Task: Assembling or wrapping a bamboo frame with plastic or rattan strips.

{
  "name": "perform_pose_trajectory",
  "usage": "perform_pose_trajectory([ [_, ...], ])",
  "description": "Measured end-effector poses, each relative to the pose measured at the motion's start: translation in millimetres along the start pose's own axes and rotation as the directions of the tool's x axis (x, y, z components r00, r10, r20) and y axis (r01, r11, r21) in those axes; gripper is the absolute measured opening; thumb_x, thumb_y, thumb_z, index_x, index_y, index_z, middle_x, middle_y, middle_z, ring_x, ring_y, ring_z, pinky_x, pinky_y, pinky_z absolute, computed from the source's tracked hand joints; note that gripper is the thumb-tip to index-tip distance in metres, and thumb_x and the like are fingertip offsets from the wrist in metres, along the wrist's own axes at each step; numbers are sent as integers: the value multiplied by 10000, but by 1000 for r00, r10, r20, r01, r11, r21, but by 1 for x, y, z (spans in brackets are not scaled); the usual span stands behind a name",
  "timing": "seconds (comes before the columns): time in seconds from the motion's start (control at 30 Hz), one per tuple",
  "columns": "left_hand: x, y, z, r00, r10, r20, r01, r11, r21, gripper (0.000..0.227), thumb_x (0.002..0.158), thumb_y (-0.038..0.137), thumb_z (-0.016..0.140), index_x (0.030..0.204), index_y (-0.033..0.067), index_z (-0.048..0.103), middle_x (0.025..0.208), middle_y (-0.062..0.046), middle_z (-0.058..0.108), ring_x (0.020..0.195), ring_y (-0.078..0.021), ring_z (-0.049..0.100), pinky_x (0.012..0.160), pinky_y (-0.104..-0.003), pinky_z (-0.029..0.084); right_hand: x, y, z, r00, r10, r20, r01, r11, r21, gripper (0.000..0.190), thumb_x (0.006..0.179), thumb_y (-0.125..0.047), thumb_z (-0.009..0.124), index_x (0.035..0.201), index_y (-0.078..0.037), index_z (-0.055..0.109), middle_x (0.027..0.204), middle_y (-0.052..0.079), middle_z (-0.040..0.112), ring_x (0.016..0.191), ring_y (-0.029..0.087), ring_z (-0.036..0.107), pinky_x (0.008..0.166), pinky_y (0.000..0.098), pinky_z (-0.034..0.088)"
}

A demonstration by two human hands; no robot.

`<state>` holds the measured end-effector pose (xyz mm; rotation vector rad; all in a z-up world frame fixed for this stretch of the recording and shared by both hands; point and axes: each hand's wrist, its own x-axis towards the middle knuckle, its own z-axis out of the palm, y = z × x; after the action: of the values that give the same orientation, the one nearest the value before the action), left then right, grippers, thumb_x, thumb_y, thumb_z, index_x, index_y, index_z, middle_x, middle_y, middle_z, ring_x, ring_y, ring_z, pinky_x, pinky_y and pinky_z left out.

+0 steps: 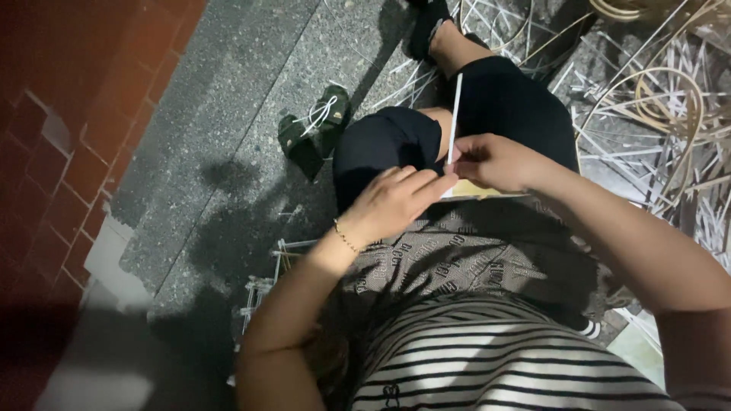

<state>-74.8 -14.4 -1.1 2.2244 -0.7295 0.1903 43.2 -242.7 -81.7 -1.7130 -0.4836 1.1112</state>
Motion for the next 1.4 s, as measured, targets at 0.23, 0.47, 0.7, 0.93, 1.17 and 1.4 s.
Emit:
perform_pose_trajectory([
  [0.23,13,-57,-43,993,112,-30,-77,828,556,174,1066,116,683,1235,84,658,855,-80,621,714,-212,653,577,-366,501,-40,-23,-113,698,-409,-588,338,912,-233,247,1170,-283,521,1156,-80,661,1131,78,687,1056,211,680,974,382,592],
  [0.47,-8,-42,36,648,-760,44,483,366,-796,170,1017,109,565,1111,4,660,789,-82,691,497,-137,621,435,-275,476,-33,-13,-14,587,-687,-428,413,710,-571,406,1160,-331,500,1333,14,627,1343,180,644,1273,330,610,1102,381,470],
  [0.7,-34,-50,95,720,-694,4,208,210,-955,268,1109,224,521,1115,-8,655,910,-28,631,678,-90,568,603,-252,459,-81,9,-3,985,-68,-161,92,984,152,294,1065,-218,545,1177,11,691,989,65,709,939,140,655,859,285,510],
  [0.93,-27,-16,110,620,-767,166,224,-29,-974,391,1128,315,456,908,36,618,671,-52,614,443,-127,562,403,-263,421,-47,-6,44,827,-204,-525,369,900,231,182,1015,-75,673,1171,15,652,980,87,689,869,141,681,798,306,577],
  [1.17,-10,9,102,630,-774,67,234,107,-966,407,1131,331,436,934,24,617,690,-40,606,444,-118,560,403,-251,424,-51,-22,47,719,-334,-609,499,858,119,120,1035,20,657,1145,38,613,1068,85,717,1004,123,695,937,284,575],
  [1.4,-5,10,105,647,-758,81,223,87,-971,400,1125,359,445,984,26,616,743,-39,617,472,-113,570,416,-248,435,-56,-28,39,762,-343,-549,448,892,64,99,1029,-4,669,1115,23,628,1044,55,710,972,80,670,882,252,561],
])
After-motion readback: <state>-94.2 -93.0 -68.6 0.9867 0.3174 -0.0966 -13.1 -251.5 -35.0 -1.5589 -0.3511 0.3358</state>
